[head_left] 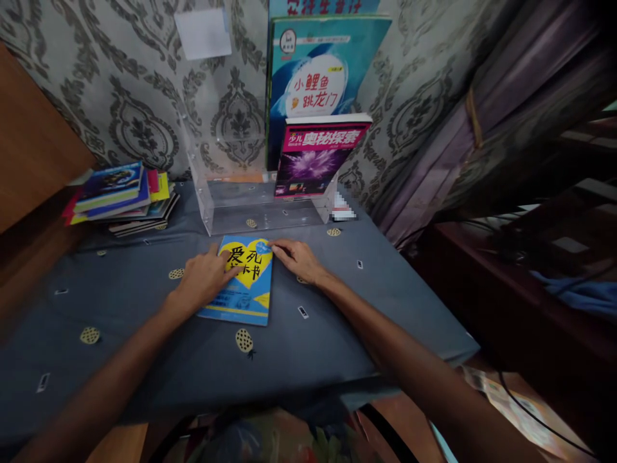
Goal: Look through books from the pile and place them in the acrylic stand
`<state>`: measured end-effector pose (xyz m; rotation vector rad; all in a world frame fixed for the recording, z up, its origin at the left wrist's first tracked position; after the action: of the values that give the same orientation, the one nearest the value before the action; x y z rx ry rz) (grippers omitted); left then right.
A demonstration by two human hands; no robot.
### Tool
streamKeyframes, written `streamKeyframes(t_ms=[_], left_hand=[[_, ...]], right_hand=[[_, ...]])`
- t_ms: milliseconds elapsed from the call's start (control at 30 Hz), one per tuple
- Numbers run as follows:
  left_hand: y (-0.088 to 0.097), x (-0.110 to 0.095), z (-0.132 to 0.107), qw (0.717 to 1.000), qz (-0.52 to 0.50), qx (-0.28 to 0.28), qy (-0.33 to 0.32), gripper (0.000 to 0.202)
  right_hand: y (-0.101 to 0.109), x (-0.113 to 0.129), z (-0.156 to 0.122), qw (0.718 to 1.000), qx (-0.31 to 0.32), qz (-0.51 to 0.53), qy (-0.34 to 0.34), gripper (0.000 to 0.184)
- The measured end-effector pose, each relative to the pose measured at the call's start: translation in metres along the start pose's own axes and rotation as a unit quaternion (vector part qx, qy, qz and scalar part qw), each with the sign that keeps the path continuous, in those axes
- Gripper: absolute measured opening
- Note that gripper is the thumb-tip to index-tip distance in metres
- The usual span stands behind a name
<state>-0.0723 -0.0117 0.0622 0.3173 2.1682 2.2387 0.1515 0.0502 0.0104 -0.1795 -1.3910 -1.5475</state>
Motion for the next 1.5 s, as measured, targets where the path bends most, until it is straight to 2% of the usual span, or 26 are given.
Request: streamKeyframes(t_ms=[200,267,333,433,500,667,800,933,1033,1233,1367,1500], left_hand=[[0.002,-0.005,0.001,1.000,0.019,-0.006,0.008,0.045],[0.003,-0.005,-0.002,0.999,0.023,-0.017,-0.022,0.044],[0.003,-0.007,-0.008,0.993,-0.004,-0.020,-0.119,0.041],[-0.001,-0.012,-0.024,0.952,-0.078,-0.010,-0.297,0.043],[-0.005,-0.014,-0.036,0.933,-0.097,-0.022,-0.346,0.049],[-0.017,-0.016,-0.052,0.926,-0.061,-0.089,-0.362,0.040],[-0.023,-0.020,-0.053,0.908,-0.025,-0.183,-0.375,0.032],[-0.028,-0.029,-0.049,0.901,-0.004,-0.232,-0.367,0.030],[-0.030,-0.034,-0.047,0.904,-0.013,-0.246,-0.350,0.029],[-0.029,-0.035,-0.048,0.914,-0.041,-0.222,-0.337,0.028],[-0.029,-0.034,-0.048,0.912,-0.049,-0.227,-0.340,0.028],[-0.028,-0.034,-0.048,0.912,-0.055,-0.228,-0.337,0.028]], right_hand=[[-0.010,-0.012,0.009,1.000,0.001,0.001,0.019,0.030],[-0.013,-0.015,0.007,1.000,-0.001,0.000,0.026,0.031],[-0.015,-0.018,0.004,0.999,-0.001,-0.007,0.038,0.033],[-0.018,-0.019,0.001,0.998,0.005,-0.024,0.052,0.037],[-0.018,-0.017,-0.001,0.998,0.009,-0.043,0.055,0.040],[-0.018,-0.005,-0.007,0.994,0.003,-0.090,0.069,0.039],[-0.020,0.005,-0.012,0.991,0.016,-0.088,0.095,0.037],[-0.024,0.007,-0.013,0.990,0.031,-0.070,0.117,0.037],[-0.024,0.005,-0.014,0.990,0.042,-0.055,0.124,0.038],[-0.019,0.008,-0.021,0.988,0.090,-0.043,0.118,0.048],[-0.016,0.009,-0.027,0.985,0.121,-0.044,0.112,0.054],[-0.014,0.007,-0.030,0.984,0.127,-0.046,0.114,0.054]])
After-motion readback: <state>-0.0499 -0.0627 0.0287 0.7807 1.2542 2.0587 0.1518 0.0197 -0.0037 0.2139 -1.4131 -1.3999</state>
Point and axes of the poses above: each hand's wrist, its own z-axis towards the middle knuckle, its own y-axis out of the back of the hand, x = y × z, the point moved 1 cm from there along z, towards the middle knuckle, and after that the axes turned 4 degrees about y, right-handed, at the moved point
